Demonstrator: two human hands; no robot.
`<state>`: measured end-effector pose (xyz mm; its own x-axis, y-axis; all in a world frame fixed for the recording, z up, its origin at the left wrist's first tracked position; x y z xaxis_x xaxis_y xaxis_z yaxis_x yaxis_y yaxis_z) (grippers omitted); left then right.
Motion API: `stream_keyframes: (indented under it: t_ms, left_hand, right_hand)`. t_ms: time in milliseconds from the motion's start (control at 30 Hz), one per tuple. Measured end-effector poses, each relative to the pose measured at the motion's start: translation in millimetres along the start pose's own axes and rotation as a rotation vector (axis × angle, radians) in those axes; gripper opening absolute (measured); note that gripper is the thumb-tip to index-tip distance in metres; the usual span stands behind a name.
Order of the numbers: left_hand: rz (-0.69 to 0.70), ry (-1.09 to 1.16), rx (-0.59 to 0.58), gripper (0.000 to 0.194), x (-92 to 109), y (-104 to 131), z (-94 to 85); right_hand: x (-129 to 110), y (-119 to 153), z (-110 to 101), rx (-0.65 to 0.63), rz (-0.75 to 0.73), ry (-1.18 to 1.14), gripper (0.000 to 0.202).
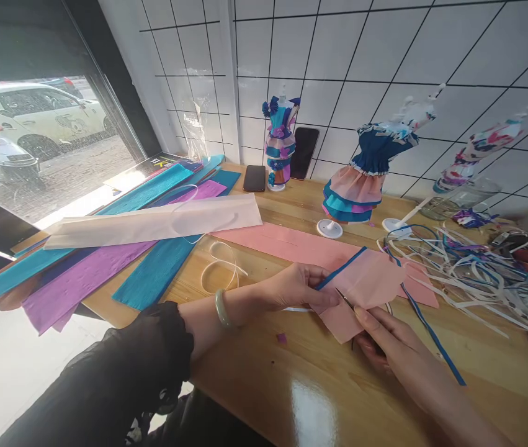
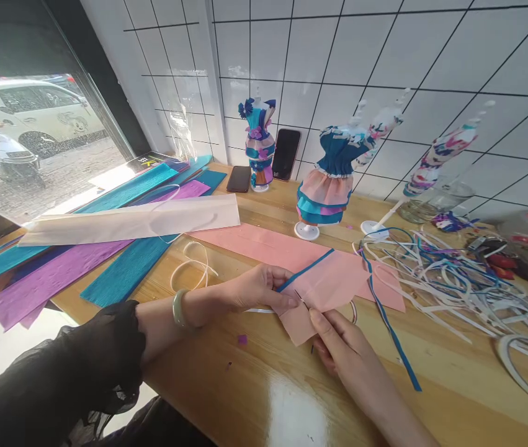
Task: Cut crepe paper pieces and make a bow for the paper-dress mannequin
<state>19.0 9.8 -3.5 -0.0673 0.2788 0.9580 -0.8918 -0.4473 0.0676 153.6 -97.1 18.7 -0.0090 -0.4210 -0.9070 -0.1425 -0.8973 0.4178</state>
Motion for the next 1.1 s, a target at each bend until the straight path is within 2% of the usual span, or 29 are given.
stream_keyframes:
  t_ms: [200, 433, 600, 800, 933, 1100]
  left_hand:
    - [0.024, -0.109, -0.029, 0.040, 4, 2, 5.1]
    - [-0.001, -0.189, -0.011, 0.034, 7, 3, 5.9]
    - [0.053, -0.182, -0.014, 0.034, 10, 4, 7.2]
    - [0.047, -0.180, -0.011, 0.026, 10, 3, 8.3]
    - [0.081, -0.173, -0.031, 0.030, 9, 3, 7.5]
    - [0.057, -0.179, -0.024, 0.028, 8, 2, 6.7]
  right_hand:
    - [1, -1, 1, 0.007, 0.016, 0.034, 0.047]
    - [1, -1, 1, -0.012, 0.027, 0.078, 0.050]
    - [0, 0, 2, 0.008, -0.004, 0.077, 0.050]
    - [-4, 2, 5, 0.033, -0.007, 0.034, 0.050]
    - [-3, 1, 5, 0.034, -0.014, 0.032, 0.050]
    - [4, -2, 3, 0.018, -0.047, 0.067, 0.045]
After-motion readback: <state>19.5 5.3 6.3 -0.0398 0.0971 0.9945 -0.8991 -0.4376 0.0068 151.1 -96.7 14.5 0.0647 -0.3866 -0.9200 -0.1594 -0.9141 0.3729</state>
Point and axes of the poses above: each hand's wrist, its own y-axis away from the middle knuckle, its own z-axis out of the palm, x = y × z, the point moved 2 cm from there along -y, towards the middle knuckle, and after that the axes turned 12 degrees about -y, right-handed, at the moved point
